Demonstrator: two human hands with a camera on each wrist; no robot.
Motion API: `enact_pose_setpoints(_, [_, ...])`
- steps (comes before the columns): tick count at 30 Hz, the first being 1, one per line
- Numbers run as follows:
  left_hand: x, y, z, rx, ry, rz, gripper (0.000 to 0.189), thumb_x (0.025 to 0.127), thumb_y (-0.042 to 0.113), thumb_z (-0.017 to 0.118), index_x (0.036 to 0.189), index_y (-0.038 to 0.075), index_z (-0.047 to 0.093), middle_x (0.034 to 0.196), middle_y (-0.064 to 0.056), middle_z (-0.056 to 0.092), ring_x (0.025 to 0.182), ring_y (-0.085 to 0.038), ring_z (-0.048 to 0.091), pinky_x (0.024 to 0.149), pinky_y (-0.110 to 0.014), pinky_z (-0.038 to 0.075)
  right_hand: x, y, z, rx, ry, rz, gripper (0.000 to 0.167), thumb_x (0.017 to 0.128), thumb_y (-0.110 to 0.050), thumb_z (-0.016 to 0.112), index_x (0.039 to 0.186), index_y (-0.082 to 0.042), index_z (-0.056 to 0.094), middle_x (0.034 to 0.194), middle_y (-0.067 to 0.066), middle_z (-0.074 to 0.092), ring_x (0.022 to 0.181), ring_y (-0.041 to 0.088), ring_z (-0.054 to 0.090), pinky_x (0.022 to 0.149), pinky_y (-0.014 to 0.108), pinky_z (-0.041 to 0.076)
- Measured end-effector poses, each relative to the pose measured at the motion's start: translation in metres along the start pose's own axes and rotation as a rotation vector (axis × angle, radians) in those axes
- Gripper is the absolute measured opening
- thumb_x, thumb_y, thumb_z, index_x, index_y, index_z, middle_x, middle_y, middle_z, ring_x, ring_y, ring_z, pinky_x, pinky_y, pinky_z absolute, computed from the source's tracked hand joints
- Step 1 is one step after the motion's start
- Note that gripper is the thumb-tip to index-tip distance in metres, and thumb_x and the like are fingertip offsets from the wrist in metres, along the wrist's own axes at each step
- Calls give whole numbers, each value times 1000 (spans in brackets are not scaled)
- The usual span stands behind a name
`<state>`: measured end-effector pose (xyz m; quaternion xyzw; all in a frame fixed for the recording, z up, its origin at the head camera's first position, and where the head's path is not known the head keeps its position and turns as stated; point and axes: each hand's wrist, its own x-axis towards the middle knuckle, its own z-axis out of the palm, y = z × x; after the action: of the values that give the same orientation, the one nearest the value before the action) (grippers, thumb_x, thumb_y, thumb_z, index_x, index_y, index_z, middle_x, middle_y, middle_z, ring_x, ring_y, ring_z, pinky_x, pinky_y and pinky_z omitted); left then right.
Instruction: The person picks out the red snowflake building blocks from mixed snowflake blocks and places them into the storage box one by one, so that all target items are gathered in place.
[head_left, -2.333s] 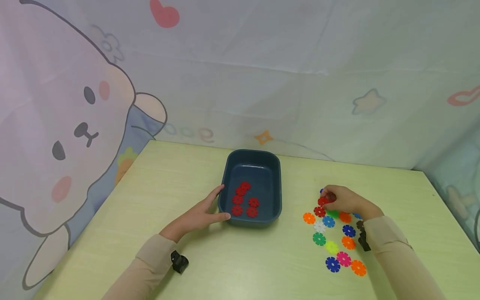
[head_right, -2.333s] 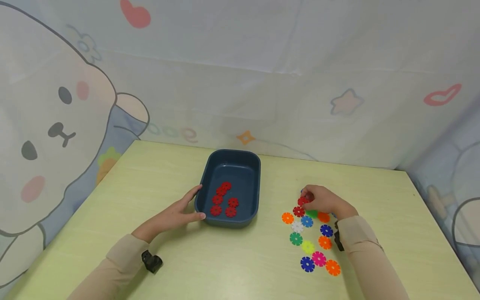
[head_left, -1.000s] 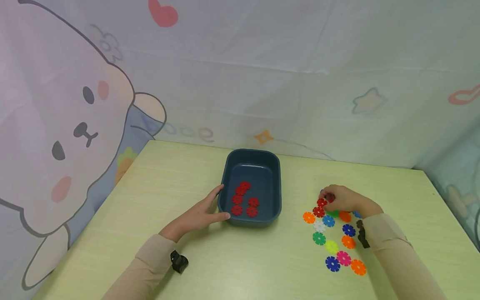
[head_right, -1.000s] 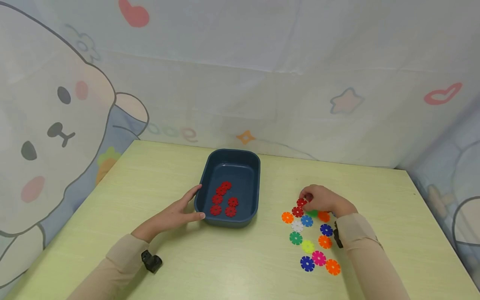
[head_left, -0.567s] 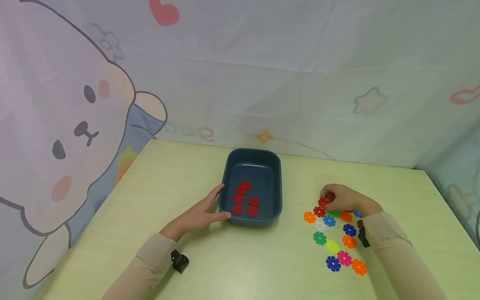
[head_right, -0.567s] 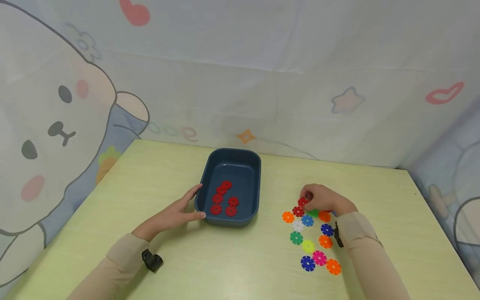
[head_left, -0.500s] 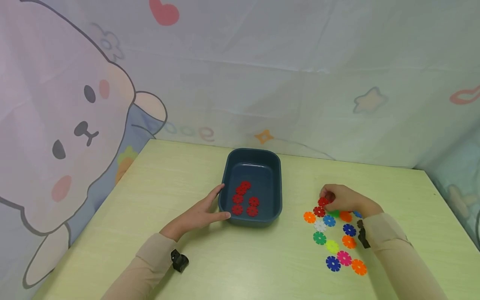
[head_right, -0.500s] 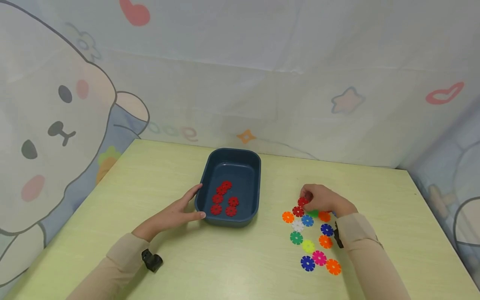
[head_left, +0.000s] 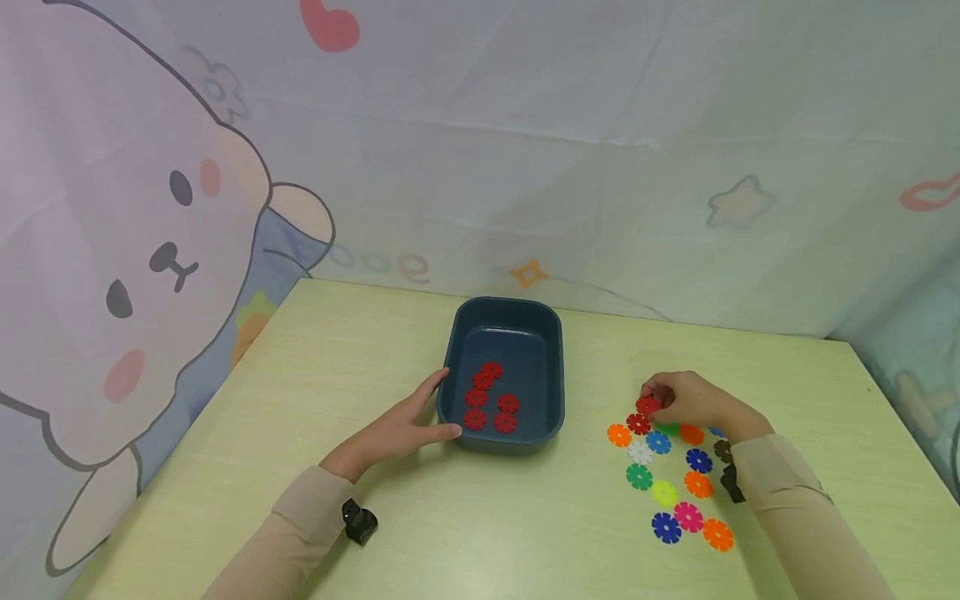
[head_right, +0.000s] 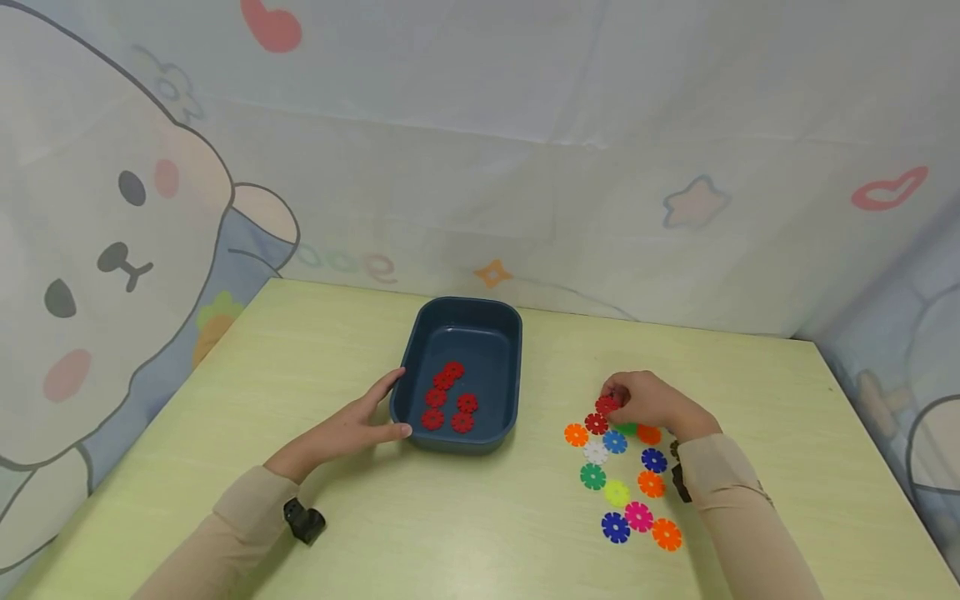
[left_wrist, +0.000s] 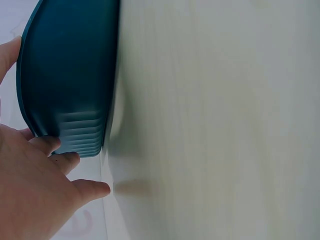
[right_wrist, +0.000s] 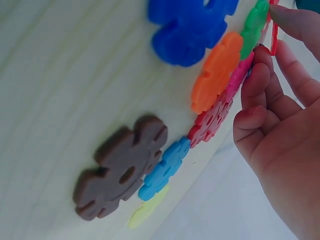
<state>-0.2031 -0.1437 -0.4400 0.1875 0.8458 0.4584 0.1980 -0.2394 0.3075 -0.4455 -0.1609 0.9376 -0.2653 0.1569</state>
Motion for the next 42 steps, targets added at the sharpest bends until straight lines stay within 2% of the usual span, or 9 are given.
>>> enact_pose_setpoints(13, [0, -3, 0, 0, 2, -1, 89, 91, 38, 66, 156, 27, 6, 162, -4, 6, 148, -31, 7, 113, -59, 18, -1, -4, -1, -21, -5, 29, 38, 81, -12, 76, 114, 4, 65, 98, 8, 64, 85, 20, 55, 81, 38, 54])
enact_pose_setpoints(20, [1, -3, 0, 16, 7, -4, 89, 91, 39, 66, 157, 27, 6, 162, -4, 6, 148, -31, 8, 113, -59, 18, 4, -13, -8, -8, 50, 2, 37, 84, -19, 75, 113, 1, 65, 95, 6, 63, 85, 20, 54, 76, 32, 53])
enact_pose_setpoints(27, [0, -3, 1, 16, 9, 0, 91, 91, 41, 66, 157, 25, 6, 162, -4, 6, 148, -31, 8, 113, -59, 18, 13, -39, -19, -18, 121, -97, 37, 85, -18, 74, 116, 1, 64, 99, 6, 63, 91, 23, 52, 73, 29, 50])
enact_pose_setpoints(33, [0, -2, 1, 11, 10, -2, 91, 90, 43, 66, 157, 26, 6, 162, -4, 6, 148, -31, 8, 113, -59, 17, 31, -65, -20, 6, 179, -199, 33, 84, -17, 76, 112, -2, 66, 100, 6, 63, 93, 25, 52, 79, 37, 48])
enact_pose_setpoints(37, [-1, -1, 1, -1, 7, -2, 90, 91, 40, 67, 157, 26, 6, 162, -4, 6, 148, -30, 8, 114, -59, 17, 44, -81, -18, 26, 190, -260, 31, 83, -17, 77, 110, -3, 67, 96, 3, 62, 90, 22, 52, 81, 41, 47])
enact_pose_setpoints(42, [-1, 0, 2, -1, 8, -4, 90, 91, 38, 66, 157, 26, 6, 162, -4, 6, 148, -30, 8, 114, -59, 17, 59, -101, -14, 48, 184, -314, 31, 83, -16, 76, 111, -4, 68, 96, 4, 62, 89, 27, 53, 80, 41, 46])
